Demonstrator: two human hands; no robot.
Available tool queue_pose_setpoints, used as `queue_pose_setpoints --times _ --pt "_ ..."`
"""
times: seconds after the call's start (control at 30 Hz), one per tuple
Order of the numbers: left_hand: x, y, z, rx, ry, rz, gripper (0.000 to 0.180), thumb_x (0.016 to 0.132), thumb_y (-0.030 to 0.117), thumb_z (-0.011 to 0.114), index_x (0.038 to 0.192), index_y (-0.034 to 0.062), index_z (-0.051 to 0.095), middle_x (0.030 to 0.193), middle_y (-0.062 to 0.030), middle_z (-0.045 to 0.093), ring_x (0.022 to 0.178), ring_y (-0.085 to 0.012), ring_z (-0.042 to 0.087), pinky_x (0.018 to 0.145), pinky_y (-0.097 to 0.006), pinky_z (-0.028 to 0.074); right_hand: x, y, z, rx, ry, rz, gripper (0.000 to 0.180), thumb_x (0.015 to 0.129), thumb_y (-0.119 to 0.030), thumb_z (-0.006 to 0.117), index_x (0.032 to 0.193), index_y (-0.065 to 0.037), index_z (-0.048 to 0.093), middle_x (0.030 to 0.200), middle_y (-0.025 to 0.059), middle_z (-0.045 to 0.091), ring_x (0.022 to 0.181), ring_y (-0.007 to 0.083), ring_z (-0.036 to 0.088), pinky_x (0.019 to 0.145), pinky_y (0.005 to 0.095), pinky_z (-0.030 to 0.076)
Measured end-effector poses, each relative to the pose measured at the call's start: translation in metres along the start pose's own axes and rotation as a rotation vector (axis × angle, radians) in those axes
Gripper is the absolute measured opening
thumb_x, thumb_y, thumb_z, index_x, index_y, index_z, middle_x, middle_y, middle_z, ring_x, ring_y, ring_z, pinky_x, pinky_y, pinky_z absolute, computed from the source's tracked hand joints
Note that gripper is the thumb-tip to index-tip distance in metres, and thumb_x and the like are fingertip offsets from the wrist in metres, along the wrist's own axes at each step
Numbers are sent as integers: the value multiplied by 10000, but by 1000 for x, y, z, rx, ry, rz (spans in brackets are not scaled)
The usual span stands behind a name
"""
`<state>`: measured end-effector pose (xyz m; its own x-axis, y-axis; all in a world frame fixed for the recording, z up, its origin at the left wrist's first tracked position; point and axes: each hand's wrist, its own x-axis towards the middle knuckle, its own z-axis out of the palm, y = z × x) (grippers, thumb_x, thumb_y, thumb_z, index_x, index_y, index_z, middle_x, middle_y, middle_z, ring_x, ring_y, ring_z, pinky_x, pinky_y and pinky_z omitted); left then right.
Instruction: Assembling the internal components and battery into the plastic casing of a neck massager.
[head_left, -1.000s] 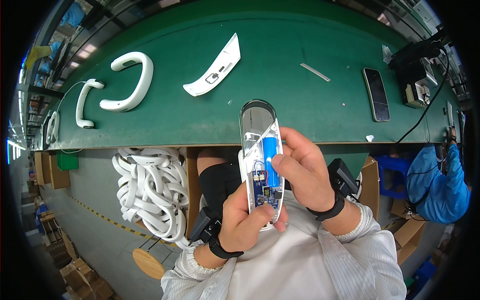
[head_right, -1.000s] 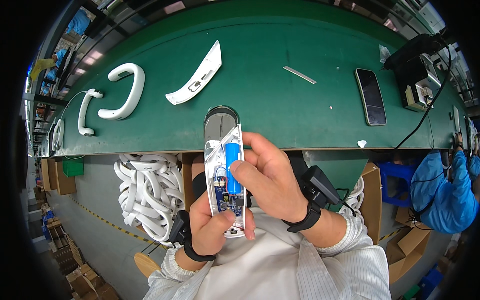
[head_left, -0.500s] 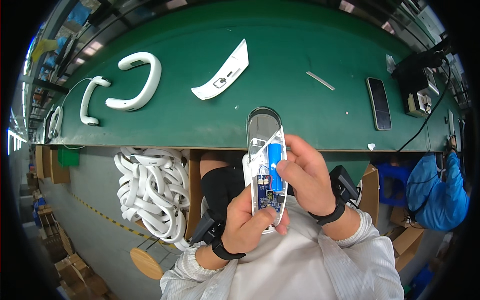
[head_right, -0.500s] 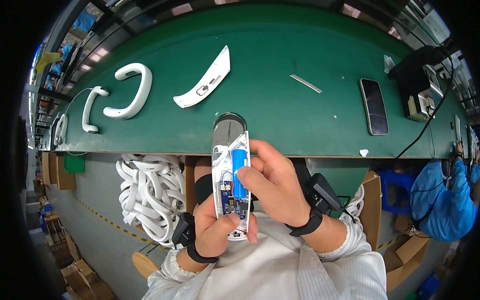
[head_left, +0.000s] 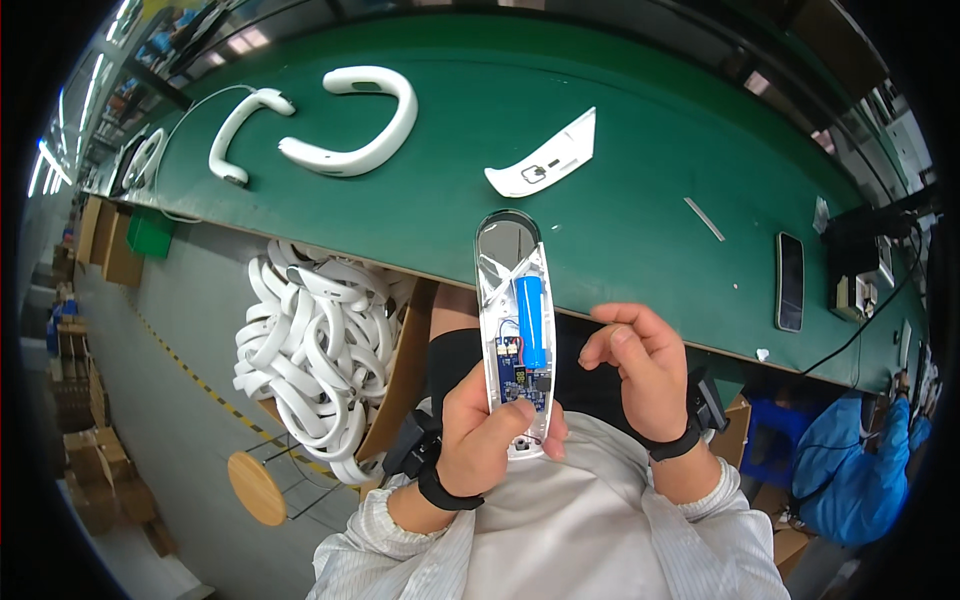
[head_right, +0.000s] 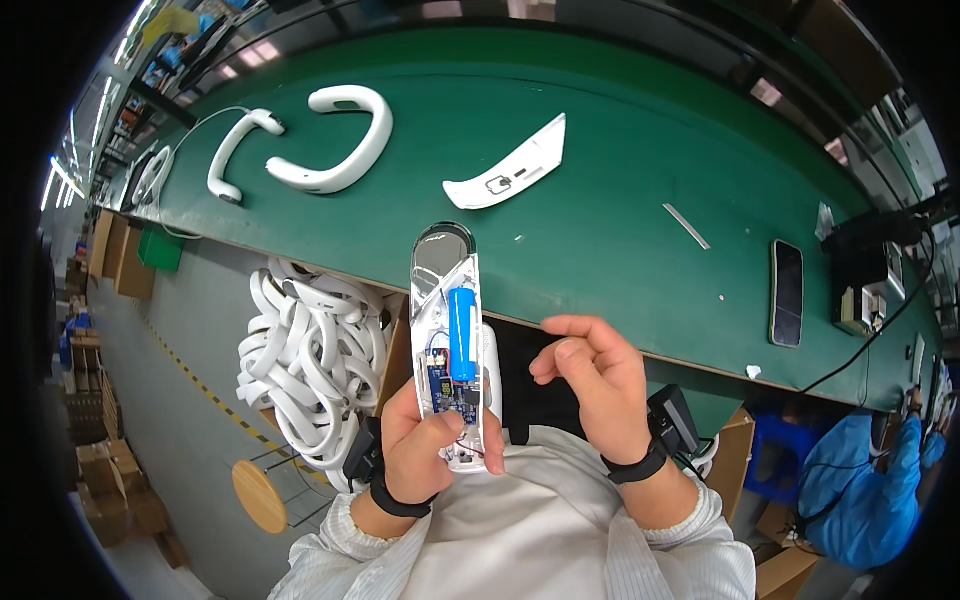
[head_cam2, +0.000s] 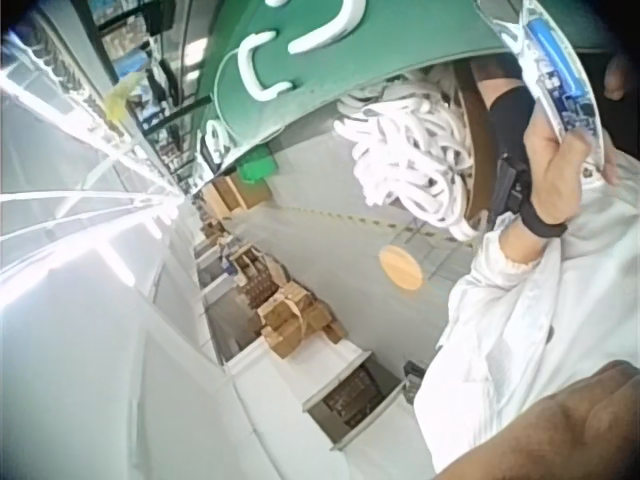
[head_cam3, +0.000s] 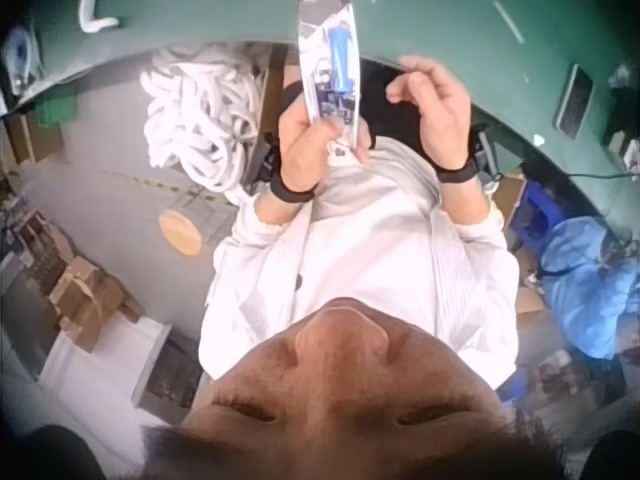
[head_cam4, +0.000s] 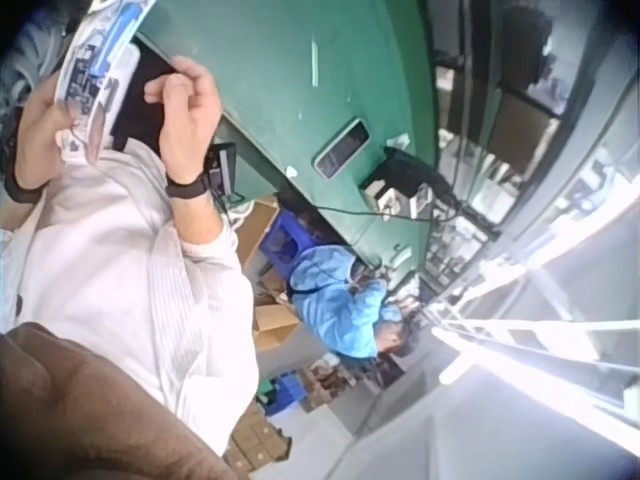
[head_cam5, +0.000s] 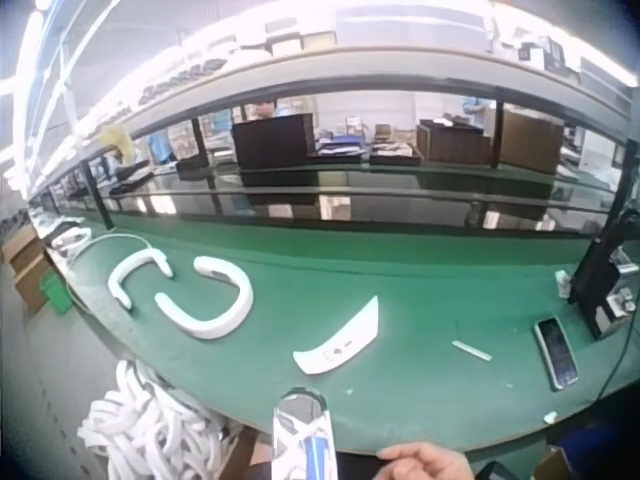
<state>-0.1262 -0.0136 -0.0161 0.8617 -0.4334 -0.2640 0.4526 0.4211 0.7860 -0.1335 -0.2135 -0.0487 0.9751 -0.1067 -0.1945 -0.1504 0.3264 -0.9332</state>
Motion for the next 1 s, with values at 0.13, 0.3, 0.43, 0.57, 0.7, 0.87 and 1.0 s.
queue_pose_setpoints --times 0.13,0.3,0.43,0.57,0.7,0.87,1.0 --pt "-4 2 -10 17 6 36 349 897 108 534 1190 -72 477 802 -227 666 599 -290 668 572 -374 555 0 2 14 -59 -77 -6 262 1007 -143 568 1186 44 613 879 95 701 818 139 651 784 293 533" --pt "-6 5 -24 -96 -70 70 264 933 39 489 1184 -43 506 873 -169 679 699 -201 679 641 -319 575 -5 -5 35 -140 -104 34 236 1001 -101 559 1177 47 614 886 86 701 825 125 649 782 281 532" --pt "-7 12 -34 -53 -106 97 284 932 30 496 1200 -60 508 870 -154 679 705 -179 674 645 -302 577 -7 -3 47 -170 -93 43 232 999 -96 563 1172 49 616 895 82 703 834 120 649 781 273 529" --pt "-9 18 -47 56 -81 104 353 912 83 525 1219 -78 457 820 -193 659 634 -255 671 596 -362 574 -5 4 62 -176 -98 60 236 998 -98 569 1178 50 614 913 80 704 844 114 648 787 268 524" --pt "-13 24 -60 91 -113 100 349 911 63 523 1222 -81 460 883 -190 657 680 -243 677 609 -363 581 -5 4 81 -140 -107 11 244 997 -103 580 1183 53 612 919 79 703 856 112 646 795 266 521" --pt "-16 35 -66 138 -149 82 354 912 54 518 1233 -84 462 955 -194 659 728 -232 680 619 -366 585 -10 -5 99 -70 -106 -87 253 995 -88 583 1198 61 600 938 80 700 882 114 646 812 275 523" --pt "-15 39 -64 172 -172 60 373 909 56 517 1253 -81 470 1051 -205 664 731 -230 680 641 -363 585 -23 -11 106 -5 -106 -100 286 995 -102 598 1227 63 579 995 108 702 938 149 666 891 307 540"
